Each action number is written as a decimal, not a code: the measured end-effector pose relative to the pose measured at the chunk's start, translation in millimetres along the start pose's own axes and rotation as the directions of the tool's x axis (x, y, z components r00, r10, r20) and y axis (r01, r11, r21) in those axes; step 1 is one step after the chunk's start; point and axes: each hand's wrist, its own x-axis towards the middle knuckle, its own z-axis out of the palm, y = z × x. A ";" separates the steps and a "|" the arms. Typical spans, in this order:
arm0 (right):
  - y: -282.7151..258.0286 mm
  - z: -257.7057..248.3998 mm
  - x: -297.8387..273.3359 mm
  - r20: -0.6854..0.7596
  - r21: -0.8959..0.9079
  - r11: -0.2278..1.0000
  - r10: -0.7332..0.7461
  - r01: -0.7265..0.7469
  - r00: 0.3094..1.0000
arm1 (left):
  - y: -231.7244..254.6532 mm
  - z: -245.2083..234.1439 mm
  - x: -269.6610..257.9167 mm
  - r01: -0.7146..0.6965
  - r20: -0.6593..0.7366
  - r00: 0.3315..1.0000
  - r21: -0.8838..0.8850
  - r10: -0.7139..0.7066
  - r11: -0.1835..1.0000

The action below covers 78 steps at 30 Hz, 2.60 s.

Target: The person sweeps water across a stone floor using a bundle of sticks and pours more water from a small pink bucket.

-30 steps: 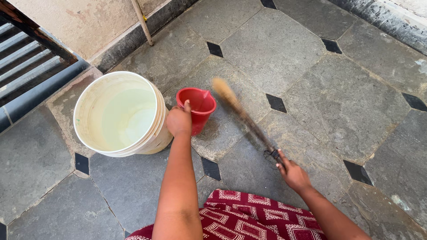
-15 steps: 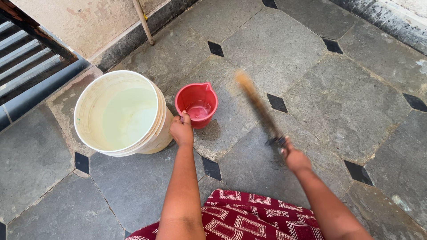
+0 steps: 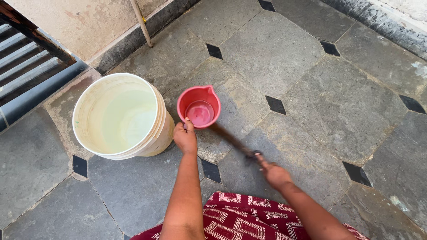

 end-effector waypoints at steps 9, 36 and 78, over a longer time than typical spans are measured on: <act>166.7 -42.5 65.1 -0.267 0.346 0.857 0.481 -0.383 0.835 | -21.9 19.5 -26.0 0.009 0.204 0.978 0.130 -0.035 0.992; 220.2 12.1 17.3 -0.232 0.805 0.448 0.841 -0.389 0.489 | -89.0 18.8 -15.4 -0.025 0.529 0.780 0.560 -0.334 0.828; 190.3 -61.9 30.0 -0.406 0.905 0.390 0.667 0.171 0.625 | 42.9 -58.0 116.0 -0.683 0.671 0.730 0.709 0.128 0.178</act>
